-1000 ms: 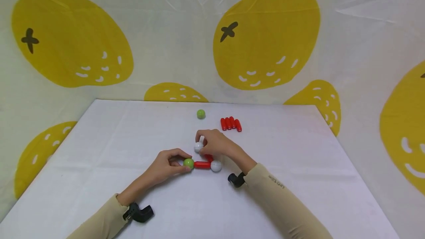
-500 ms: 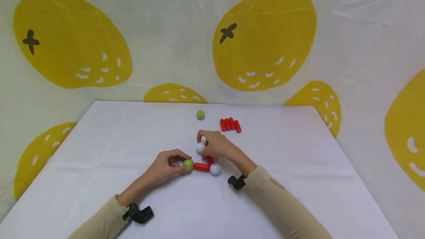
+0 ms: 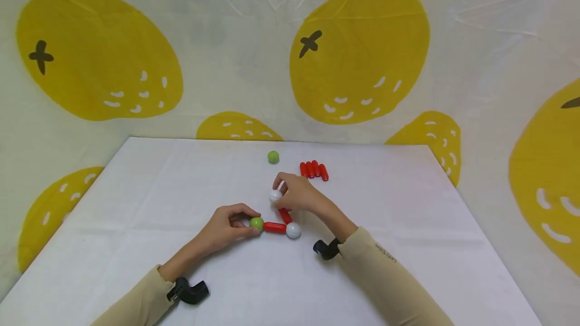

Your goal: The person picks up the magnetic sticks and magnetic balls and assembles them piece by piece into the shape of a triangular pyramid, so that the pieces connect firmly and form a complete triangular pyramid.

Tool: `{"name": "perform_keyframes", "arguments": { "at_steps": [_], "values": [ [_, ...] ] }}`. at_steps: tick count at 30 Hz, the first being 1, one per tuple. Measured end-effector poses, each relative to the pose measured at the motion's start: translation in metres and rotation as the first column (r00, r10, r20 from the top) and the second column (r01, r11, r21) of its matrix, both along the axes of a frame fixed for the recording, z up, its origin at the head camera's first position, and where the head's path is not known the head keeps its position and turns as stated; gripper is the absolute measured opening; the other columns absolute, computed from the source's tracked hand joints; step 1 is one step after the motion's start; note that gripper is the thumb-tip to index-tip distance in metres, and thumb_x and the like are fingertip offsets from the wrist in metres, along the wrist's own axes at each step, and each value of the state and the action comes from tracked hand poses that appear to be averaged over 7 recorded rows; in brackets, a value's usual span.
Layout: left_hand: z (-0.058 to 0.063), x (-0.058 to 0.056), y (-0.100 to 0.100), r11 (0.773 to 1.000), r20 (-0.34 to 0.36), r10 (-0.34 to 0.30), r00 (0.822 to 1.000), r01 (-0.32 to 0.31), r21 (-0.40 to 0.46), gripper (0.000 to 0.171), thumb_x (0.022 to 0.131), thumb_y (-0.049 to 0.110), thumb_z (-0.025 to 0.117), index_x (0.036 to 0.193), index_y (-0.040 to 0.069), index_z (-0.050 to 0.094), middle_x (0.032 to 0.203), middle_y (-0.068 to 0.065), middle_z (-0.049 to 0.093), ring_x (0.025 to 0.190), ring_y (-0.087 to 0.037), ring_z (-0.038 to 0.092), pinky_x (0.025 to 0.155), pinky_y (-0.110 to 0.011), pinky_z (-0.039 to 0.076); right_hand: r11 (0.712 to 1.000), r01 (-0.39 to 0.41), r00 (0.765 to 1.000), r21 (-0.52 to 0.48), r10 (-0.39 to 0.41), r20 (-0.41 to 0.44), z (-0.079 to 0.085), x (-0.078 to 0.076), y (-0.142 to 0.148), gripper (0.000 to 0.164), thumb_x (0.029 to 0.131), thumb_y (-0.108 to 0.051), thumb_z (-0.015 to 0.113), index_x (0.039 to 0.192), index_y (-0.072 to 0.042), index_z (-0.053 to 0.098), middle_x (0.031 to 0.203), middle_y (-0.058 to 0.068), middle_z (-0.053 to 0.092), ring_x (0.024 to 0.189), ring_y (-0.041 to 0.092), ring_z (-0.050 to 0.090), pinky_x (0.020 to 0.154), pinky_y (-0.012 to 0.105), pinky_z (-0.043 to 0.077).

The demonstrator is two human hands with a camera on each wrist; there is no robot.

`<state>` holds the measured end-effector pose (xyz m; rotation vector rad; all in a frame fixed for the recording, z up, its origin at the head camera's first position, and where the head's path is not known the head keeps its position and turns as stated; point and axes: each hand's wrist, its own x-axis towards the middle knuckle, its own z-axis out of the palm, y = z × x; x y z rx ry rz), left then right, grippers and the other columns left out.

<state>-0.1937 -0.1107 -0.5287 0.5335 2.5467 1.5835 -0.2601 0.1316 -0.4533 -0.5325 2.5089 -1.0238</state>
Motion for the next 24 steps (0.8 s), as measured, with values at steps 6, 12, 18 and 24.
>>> {"name": "perform_keyframes", "arguments": {
  "at_steps": [6, 12, 18, 24],
  "values": [
    [0.001, -0.001, 0.0, 1.0, 0.009, 0.0, 1.0, 0.0, 0.002, 0.032, 0.082, 0.025, 0.089, 0.111, 0.02, 0.078, 0.112, 0.0, 0.075, 0.077, -0.01, 0.064, 0.068, -0.018, 0.052, 0.997, -0.008, 0.999, 0.079, 0.012, -0.045, -0.002, -0.003, 0.003, 0.039, 0.09, -0.018, 0.076, 0.128, -0.019, 0.066, 0.114, 0.012, 0.071, 0.095, 0.023, 0.064, 0.076, 0.032, 0.06],
    [0.002, 0.0, -0.001, 1.0, 0.015, 0.002, 1.0, -0.002, -0.017, 0.032, 0.083, 0.027, 0.088, 0.112, 0.021, 0.077, 0.113, 0.0, 0.075, 0.079, -0.011, 0.064, 0.07, -0.019, 0.053, 0.994, -0.007, 1.0, 0.109, 0.01, -0.027, -0.009, -0.007, 0.006, 0.031, 0.091, -0.02, 0.075, 0.122, -0.019, 0.069, 0.112, 0.011, 0.072, 0.086, 0.02, 0.064, 0.076, 0.031, 0.06],
    [0.002, 0.0, -0.001, 1.0, 0.013, -0.007, 1.0, 0.007, -0.011, 0.033, 0.083, 0.027, 0.088, 0.114, 0.021, 0.077, 0.114, 0.0, 0.075, 0.08, -0.01, 0.064, 0.07, -0.019, 0.054, 0.995, -0.007, 1.0, 0.095, 0.01, -0.025, -0.008, -0.009, 0.009, 0.036, 0.093, -0.023, 0.075, 0.126, -0.017, 0.067, 0.112, 0.011, 0.072, 0.082, 0.02, 0.065, 0.073, 0.03, 0.059],
    [0.002, 0.001, 0.0, 1.0, 0.02, -0.004, 1.0, 0.004, -0.007, 0.035, 0.083, 0.026, 0.088, 0.115, 0.02, 0.077, 0.114, 0.0, 0.075, 0.08, -0.011, 0.063, 0.07, -0.018, 0.053, 0.991, 0.131, 0.967, 0.023, -0.123, -0.221, 0.0, -0.03, 0.035, 0.031, 0.095, -0.02, 0.071, 0.123, -0.007, 0.067, 0.104, 0.013, 0.071, 0.09, 0.026, 0.065, 0.074, 0.031, 0.056]
  ]
}}
